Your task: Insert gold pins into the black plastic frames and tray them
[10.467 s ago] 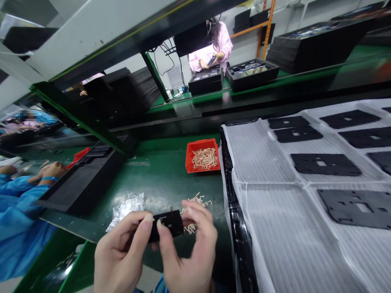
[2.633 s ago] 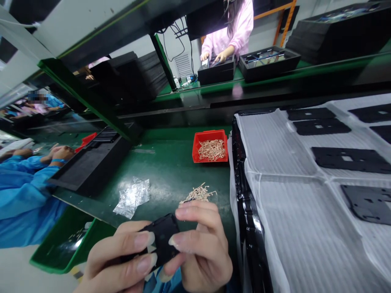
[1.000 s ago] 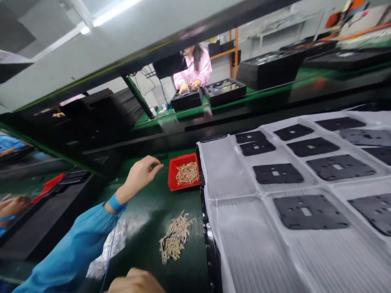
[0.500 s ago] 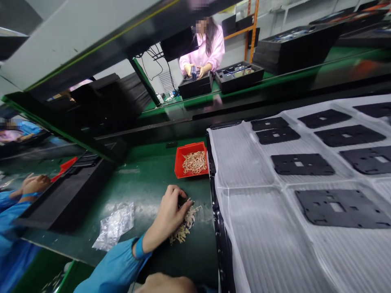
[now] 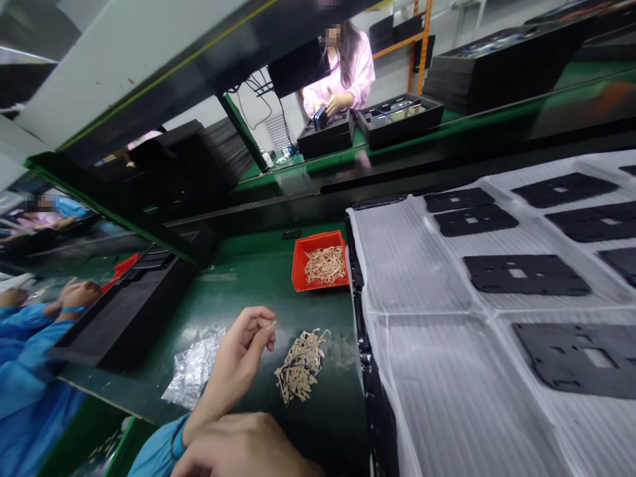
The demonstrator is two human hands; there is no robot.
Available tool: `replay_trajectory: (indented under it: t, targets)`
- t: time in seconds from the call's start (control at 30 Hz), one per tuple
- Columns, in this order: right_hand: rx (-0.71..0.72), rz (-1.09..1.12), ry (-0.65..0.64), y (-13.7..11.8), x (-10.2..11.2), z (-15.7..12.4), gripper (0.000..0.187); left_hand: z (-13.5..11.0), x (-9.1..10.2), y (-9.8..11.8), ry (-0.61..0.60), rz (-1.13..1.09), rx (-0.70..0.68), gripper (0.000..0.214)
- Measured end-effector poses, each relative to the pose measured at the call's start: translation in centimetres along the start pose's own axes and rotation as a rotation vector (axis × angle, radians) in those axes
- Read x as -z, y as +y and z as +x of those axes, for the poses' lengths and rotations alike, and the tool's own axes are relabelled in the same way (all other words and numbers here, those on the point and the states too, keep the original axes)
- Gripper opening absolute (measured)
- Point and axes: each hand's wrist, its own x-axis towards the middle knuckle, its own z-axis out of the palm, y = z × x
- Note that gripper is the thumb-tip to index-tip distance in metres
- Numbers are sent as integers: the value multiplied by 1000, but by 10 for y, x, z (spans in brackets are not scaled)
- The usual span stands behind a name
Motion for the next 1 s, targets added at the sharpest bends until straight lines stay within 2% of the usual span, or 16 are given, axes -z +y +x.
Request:
replay_trajectory:
  t: [0.03, 0.1, 0.2, 0.3, 0.37, 0.47, 0.6, 0.83, 1.0]
  targets:
    - [-118, 216, 90, -11, 3, -1, 50, -2, 8, 3, 1, -14, -21, 19]
    - [-204, 531, 268, -28, 9, -4, 52, -6, 21, 8, 21, -21, -66, 25]
    - [-211, 675, 458, -40, 17, -5, 48, -16, 32, 14, 70, -1, -140, 28]
    - [-176, 698, 556, -38, 20, -4, 45, -27, 36, 19, 95, 19, -241, 33]
    - [-144, 687, 571, -33, 20, -4, 42, -33, 36, 21, 115, 30, -311, 39]
    - [-105, 679, 518, -26, 20, -7, 38, -36, 36, 23, 136, 42, -413, 47]
    - [-60, 696, 494, -23, 21, -8, 34, -33, 37, 24, 131, 41, -531, 46]
    - [-129, 705, 587, -38, 18, -7, 39, -30, 36, 26, 131, 32, -534, 44]
    - [-126, 669, 605, -40, 17, -10, 37, -35, 38, 28, 128, -2, -519, 50]
